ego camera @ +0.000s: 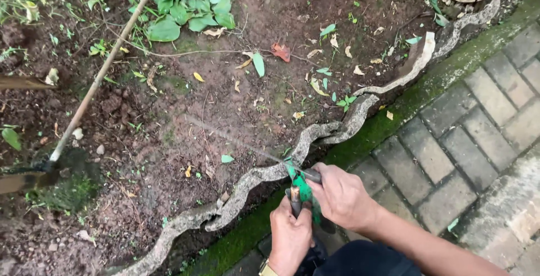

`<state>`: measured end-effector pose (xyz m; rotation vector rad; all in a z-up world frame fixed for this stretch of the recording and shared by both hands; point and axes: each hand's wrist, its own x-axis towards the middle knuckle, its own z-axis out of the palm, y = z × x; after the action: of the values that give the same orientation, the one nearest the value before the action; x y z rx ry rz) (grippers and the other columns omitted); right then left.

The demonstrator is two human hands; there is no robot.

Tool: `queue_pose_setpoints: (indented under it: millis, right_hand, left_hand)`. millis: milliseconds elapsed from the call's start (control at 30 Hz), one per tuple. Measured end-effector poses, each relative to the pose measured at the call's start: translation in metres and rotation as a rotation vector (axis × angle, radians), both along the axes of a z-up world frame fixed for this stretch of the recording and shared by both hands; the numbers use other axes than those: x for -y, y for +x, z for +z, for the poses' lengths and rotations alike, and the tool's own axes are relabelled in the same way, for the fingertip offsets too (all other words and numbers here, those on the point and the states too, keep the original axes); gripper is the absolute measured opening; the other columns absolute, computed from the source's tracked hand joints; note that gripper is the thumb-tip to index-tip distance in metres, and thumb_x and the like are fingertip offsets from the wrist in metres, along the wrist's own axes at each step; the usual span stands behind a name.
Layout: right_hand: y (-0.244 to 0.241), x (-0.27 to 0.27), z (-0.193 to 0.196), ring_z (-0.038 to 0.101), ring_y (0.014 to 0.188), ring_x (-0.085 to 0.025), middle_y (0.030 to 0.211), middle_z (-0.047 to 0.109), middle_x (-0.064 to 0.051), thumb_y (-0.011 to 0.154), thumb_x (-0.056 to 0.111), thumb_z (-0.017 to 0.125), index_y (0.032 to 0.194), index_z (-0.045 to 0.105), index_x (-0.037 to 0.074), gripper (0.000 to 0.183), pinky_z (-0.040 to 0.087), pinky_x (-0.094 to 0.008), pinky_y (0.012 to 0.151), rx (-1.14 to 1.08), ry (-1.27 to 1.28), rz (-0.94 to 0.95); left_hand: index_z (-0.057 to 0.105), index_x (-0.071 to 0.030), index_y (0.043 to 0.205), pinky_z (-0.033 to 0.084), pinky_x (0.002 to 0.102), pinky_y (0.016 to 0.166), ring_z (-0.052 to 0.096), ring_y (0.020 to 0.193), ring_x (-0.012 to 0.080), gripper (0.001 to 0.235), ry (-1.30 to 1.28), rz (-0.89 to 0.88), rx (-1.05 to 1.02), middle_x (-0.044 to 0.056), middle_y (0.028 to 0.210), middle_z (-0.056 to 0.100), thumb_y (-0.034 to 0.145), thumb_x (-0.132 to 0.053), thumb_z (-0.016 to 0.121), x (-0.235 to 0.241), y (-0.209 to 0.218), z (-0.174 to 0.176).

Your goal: The person picks leaves from a plant in a seedling bed, then uses a knife to scrape the blade of a green hand trowel. They then work on the trowel's wooden handle, fitting and pressing a handle piece into the trowel socket by hand and checking the fit repeatedly.

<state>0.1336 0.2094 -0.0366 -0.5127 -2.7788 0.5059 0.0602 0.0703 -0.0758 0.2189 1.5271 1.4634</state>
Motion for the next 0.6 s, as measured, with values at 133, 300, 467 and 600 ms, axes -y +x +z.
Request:
queue_pose_setpoints:
  millis: [133,300,467,600]
  right_hand:
    - [0.000,-0.003,0.000,0.066,0.070,-0.037,0.081,0.064,-0.019,0.096,0.014,0.064,0.105,0.056,-0.005,0.023,0.053,-0.044,0.058,0.074,-0.026,-0.040]
    - [0.001,0.002,0.003,0.067,0.070,-0.036,0.083,0.064,-0.020,0.097,0.013,0.064,0.111,0.056,-0.009,0.027,0.053,-0.043,0.058,-0.042,0.000,0.024]
    - [-0.005,-0.001,0.005,0.067,0.069,-0.038,0.083,0.065,-0.020,0.094,0.013,0.068,0.108,0.057,-0.007,0.026,0.053,-0.044,0.057,0.075,0.003,-0.052]
    - [-0.002,-0.001,-0.001,0.066,0.069,-0.036,0.083,0.064,-0.019,0.093,0.013,0.068,0.108,0.056,-0.007,0.028,0.054,-0.043,0.057,-0.033,0.009,0.023]
  left_hand:
    - [0.059,0.000,0.090,0.043,0.033,0.033,0.056,0.034,0.0157,0.007,-0.066,-0.011,0.061,0.006,0.049,0.057,0.091,-0.006,0.062,-0.007,-0.009,0.019]
    - [0.061,0.002,0.090,0.047,0.031,0.036,0.061,0.037,0.0134,0.006,0.019,-0.005,-0.167,0.005,0.050,0.057,0.086,0.000,0.057,-0.004,-0.003,0.003]
    - [0.059,0.000,0.091,0.045,0.034,0.035,0.058,0.037,0.0177,0.005,-0.055,0.007,0.033,0.007,0.050,0.057,0.088,-0.004,0.058,-0.012,0.001,0.002]
    - [0.059,0.002,0.088,0.045,0.035,0.038,0.057,0.037,0.0192,0.010,-0.022,-0.003,-0.198,0.008,0.050,0.056,0.087,-0.007,0.063,-0.008,0.000,0.005]
